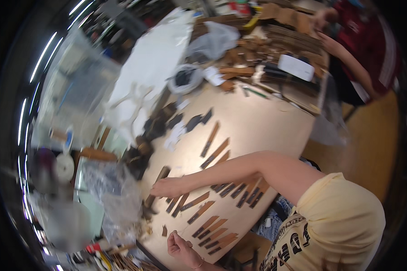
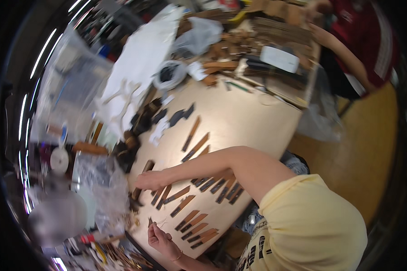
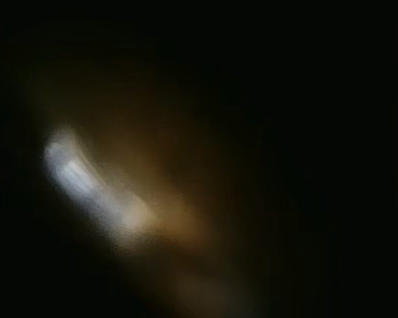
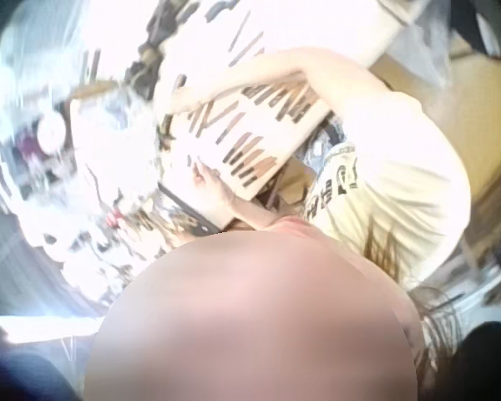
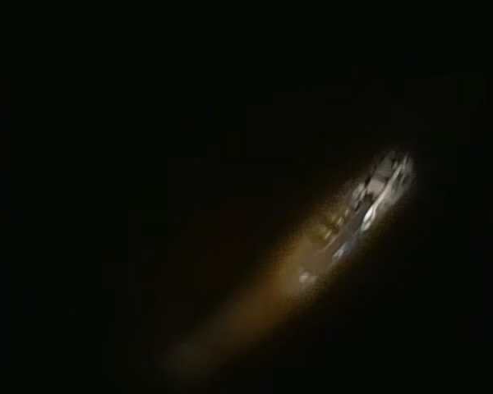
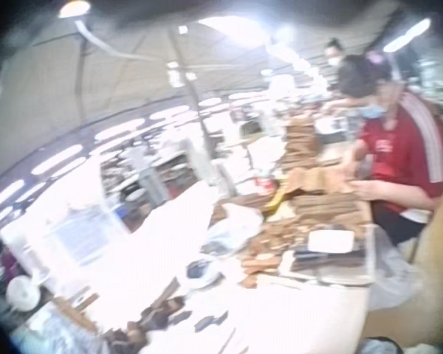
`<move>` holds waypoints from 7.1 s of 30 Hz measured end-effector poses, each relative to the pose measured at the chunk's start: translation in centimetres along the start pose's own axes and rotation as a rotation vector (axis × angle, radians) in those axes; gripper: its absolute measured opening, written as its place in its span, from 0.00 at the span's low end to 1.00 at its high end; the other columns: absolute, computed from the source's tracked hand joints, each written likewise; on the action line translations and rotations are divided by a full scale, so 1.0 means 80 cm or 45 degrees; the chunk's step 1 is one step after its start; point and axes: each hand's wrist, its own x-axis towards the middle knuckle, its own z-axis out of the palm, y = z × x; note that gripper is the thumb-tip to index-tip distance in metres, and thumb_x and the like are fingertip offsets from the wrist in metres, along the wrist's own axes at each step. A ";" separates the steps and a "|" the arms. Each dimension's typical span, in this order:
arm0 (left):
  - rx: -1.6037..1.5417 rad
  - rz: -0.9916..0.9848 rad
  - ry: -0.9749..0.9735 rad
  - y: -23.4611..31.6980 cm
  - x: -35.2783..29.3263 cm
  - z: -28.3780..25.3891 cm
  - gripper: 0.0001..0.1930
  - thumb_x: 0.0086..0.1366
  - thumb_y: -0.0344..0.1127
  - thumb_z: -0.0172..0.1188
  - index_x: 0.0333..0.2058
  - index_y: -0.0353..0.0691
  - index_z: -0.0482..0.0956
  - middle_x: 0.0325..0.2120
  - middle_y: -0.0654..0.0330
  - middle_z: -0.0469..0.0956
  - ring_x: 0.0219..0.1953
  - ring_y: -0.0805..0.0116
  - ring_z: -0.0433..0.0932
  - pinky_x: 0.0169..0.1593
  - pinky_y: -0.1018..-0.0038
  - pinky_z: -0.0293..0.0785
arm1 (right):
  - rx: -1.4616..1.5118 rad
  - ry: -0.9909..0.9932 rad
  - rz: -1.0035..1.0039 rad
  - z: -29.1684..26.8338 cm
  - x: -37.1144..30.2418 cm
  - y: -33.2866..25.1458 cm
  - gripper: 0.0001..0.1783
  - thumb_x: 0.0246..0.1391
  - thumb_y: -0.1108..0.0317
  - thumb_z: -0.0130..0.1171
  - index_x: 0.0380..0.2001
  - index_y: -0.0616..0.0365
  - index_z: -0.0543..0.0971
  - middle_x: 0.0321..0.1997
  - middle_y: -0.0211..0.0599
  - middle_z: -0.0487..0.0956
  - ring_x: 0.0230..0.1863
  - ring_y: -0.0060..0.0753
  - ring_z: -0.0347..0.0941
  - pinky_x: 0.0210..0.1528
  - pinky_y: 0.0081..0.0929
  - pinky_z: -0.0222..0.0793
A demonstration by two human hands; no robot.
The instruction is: The person arranges and aligns small leather pieces on a workbench, placing dark strips onto light tan pieces and then adding black triangular pieces. They handle the pieces by hand, organizing them into neat rows and bundles.
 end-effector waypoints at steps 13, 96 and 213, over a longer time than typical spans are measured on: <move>-0.087 -0.109 -2.024 0.113 -0.136 0.413 0.13 0.70 0.38 0.58 0.44 0.35 0.82 0.22 0.72 0.74 0.20 0.87 0.63 0.22 0.85 0.58 | 0.400 1.563 1.199 -0.299 -0.631 -0.079 0.04 0.58 0.73 0.61 0.33 0.58 0.76 0.29 0.24 0.75 0.32 0.15 0.70 0.34 0.17 0.68; 0.884 0.937 -0.536 -0.059 -0.167 0.174 0.27 0.64 0.42 0.62 0.60 0.40 0.72 0.65 0.51 0.64 0.68 0.55 0.60 0.69 0.51 0.50 | -0.720 -0.306 0.403 -0.150 -0.350 -0.107 0.26 0.63 0.43 0.46 0.59 0.36 0.76 0.74 0.46 0.57 0.72 0.47 0.54 0.69 0.46 0.51; -0.782 -0.540 -0.962 0.014 -0.127 0.336 0.24 0.73 0.27 0.50 0.65 0.31 0.59 0.52 0.55 0.75 0.51 0.69 0.78 0.55 0.74 0.78 | 0.689 0.490 1.206 -0.259 -0.424 -0.072 0.13 0.53 0.71 0.68 0.43 0.59 0.85 0.32 0.34 0.83 0.36 0.21 0.77 0.41 0.23 0.71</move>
